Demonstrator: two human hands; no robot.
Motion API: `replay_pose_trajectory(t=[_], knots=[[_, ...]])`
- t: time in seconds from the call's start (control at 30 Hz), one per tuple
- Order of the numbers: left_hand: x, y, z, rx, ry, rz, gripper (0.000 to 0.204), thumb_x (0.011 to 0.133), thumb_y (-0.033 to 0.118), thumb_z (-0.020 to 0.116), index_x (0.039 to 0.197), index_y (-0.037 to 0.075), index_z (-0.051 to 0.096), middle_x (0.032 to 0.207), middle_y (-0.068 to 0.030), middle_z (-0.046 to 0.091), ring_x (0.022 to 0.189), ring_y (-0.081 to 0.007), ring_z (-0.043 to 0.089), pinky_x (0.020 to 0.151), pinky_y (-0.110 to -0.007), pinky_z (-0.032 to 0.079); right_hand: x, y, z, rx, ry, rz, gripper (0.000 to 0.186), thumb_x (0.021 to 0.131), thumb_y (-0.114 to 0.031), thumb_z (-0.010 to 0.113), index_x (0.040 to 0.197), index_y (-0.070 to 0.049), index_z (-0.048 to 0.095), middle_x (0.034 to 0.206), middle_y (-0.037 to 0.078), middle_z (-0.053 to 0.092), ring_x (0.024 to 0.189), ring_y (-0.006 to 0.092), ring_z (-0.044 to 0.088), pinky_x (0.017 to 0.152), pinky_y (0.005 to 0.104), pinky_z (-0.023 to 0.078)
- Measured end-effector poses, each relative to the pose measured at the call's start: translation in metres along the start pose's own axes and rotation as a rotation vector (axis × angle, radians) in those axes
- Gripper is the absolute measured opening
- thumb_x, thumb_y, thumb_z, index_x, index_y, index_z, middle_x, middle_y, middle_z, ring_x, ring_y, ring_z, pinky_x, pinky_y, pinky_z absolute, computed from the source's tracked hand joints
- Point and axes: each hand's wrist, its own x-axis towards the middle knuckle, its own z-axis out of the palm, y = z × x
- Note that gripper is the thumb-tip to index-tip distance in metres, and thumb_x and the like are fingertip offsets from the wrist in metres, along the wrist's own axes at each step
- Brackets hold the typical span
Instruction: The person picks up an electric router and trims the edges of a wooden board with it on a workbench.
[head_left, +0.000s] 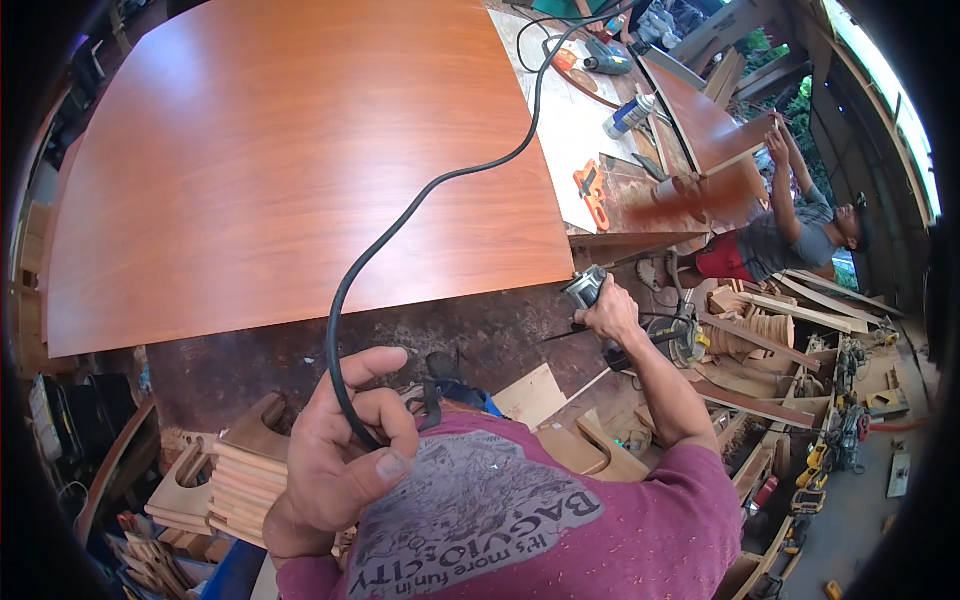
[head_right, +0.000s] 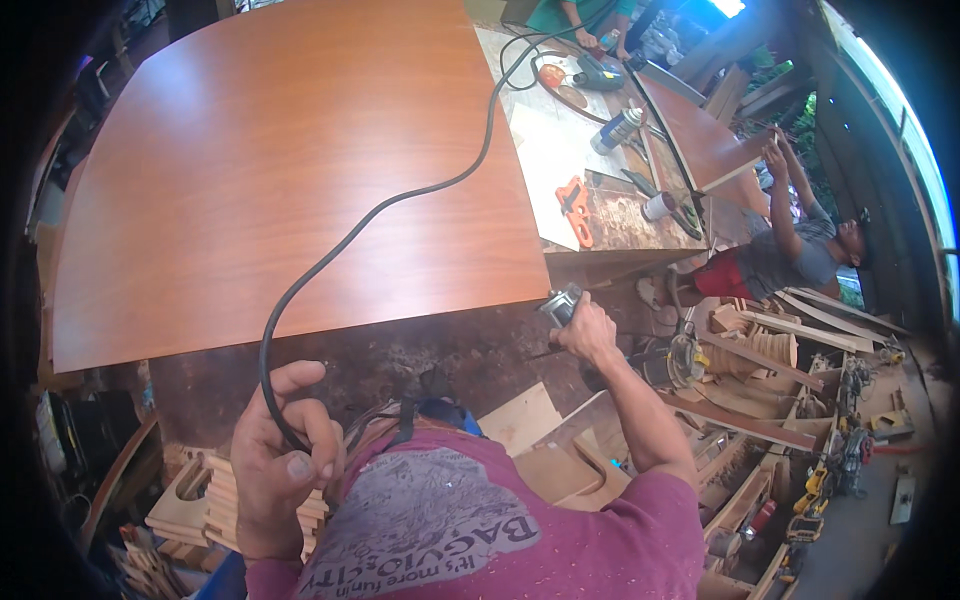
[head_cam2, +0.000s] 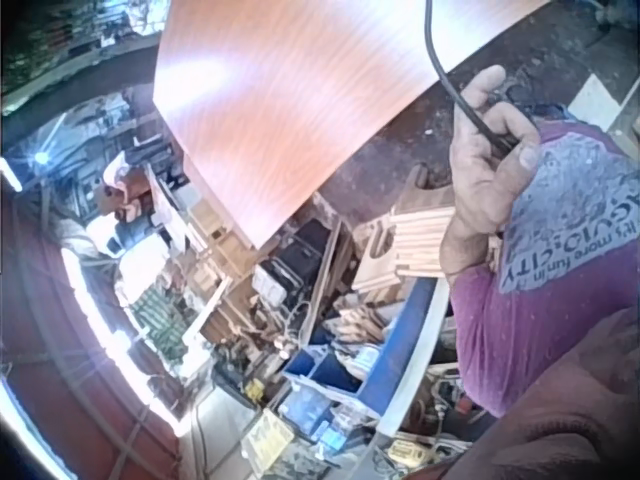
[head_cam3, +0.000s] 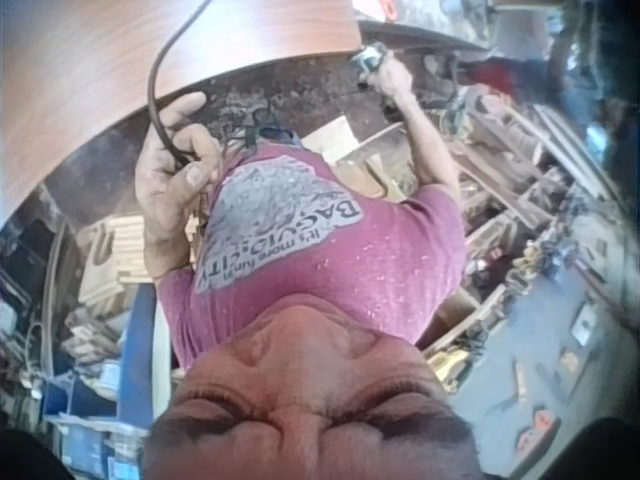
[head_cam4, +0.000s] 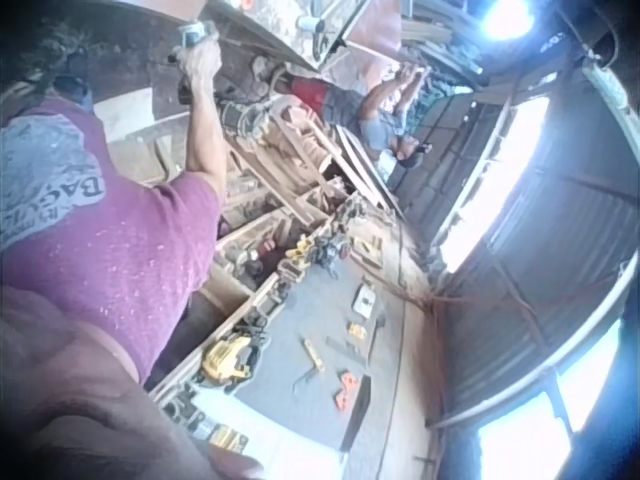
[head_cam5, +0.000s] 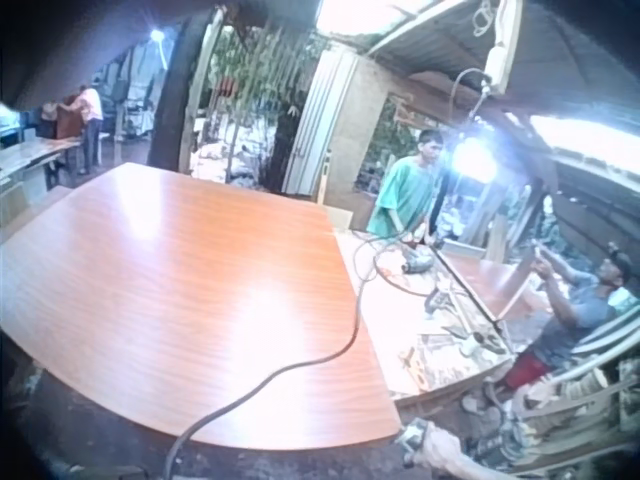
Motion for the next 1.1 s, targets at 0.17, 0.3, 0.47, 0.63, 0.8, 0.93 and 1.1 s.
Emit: replay_pose_trajectory(t=[0.17, 0.3, 0.47, 0.63, 0.8, 0.93, 1.1], knots=[[0.001, 0.026, -0.018, -0.091, 0.022, -0.019, 0.082, 0.091, 0.01, 0.072, 0.156, -0.006, 0.026, 0.084, -0.0085, 0.062, 0.071, -0.0121, 0.059, 0.064, -0.025, 0.05, -0.011, -0.019, 0.007, 0.03, 0.074, 0.122, 0.093, 0.068, -0.039, 0.088, 0.136, 0.011, 0.047, 0.118, 0.031, 0.07, 0.113, 0.0451, 0.068, 0.097, 0.0497, 0.055], [0.002, 0.045, -0.034, -0.124, 0.022, -0.027, 0.082, 0.091, 0.013, 0.072, 0.156, -0.006, 0.025, 0.083, -0.0086, 0.061, 0.07, -0.0129, 0.06, 0.062, -0.026, 0.05, -0.015, -0.031, 0.009, 0.061, 0.099, 0.191, 0.099, 0.066, -0.037, 0.089, 0.14, 0.013, 0.044, 0.122, 0.03, 0.068, 0.115, 0.0444, 0.067, 0.099, 0.0491, 0.055], [0.005, 0.064, -0.055, -0.078, 0.079, -0.051, 0.084, 0.089, 0.015, 0.074, 0.155, -0.006, 0.027, 0.08, -0.0088, 0.061, 0.064, -0.0132, 0.058, 0.058, -0.026, 0.05, -0.015, -0.03, 0.021, 0.052, 0.144, 0.241, 0.091, 0.068, -0.038, 0.087, 0.134, 0.011, 0.046, 0.12, 0.03, 0.069, 0.112, 0.0449, 0.068, 0.097, 0.0495, 0.055], [0.019, 0.078, -0.068, -0.082, 0.127, -0.059, 0.086, 0.085, 0.016, 0.076, 0.154, -0.007, 0.03, 0.078, -0.0097, 0.06, 0.06, -0.0151, 0.058, 0.054, -0.027, 0.049, -0.014, -0.042, 0.024, 0.078, 0.154, 0.293, 0.09, 0.064, -0.031, 0.087, 0.135, 0.008, 0.047, 0.121, 0.028, 0.067, 0.112, 0.0451, 0.068, 0.096, 0.0495, 0.056], [0.04, 0.09, -0.086, 0.0, 0.136, -0.095, 0.091, 0.082, 0.019, 0.078, 0.153, -0.01, 0.03, 0.074, -0.0091, 0.059, 0.058, -0.0161, 0.058, 0.053, -0.029, 0.049, -0.013, -0.046, 0.027, 0.059, 0.161, 0.336, 0.086, 0.065, -0.033, 0.087, 0.129, 0.007, 0.047, 0.118, 0.028, 0.067, 0.109, 0.045, 0.069, 0.094, 0.0507, 0.056], [0.052, 0.095, -0.102, -0.044, 0.114, -0.108, 0.092, 0.083, 0.02, 0.079, 0.154, -0.01, 0.029, 0.072, -0.0102, 0.057, 0.055, -0.0186, 0.056, 0.051, -0.03, 0.047, -0.012, -0.046, 0.035, 0.049, 0.219, 0.347, 0.082, 0.067, -0.031, 0.086, 0.129, 0.004, 0.047, 0.118, 0.027, 0.065, 0.109, 0.0443, 0.068, 0.092, 0.0514, 0.057], [0.067, 0.103, -0.114, -0.162, 0.09, -0.087, 0.092, 0.084, 0.017, 0.078, 0.155, -0.011, 0.026, 0.073, -0.0124, 0.058, 0.056, -0.0202, 0.056, 0.047, -0.032, 0.045, -0.011, -0.056, 0.038, 0.072, 0.243, 0.386, 0.084, 0.067, -0.031, 0.086, 0.132, 0.005, 0.046, 0.12, 0.028, 0.064, 0.108, 0.0448, 0.068, 0.092, 0.0514, 0.057]])
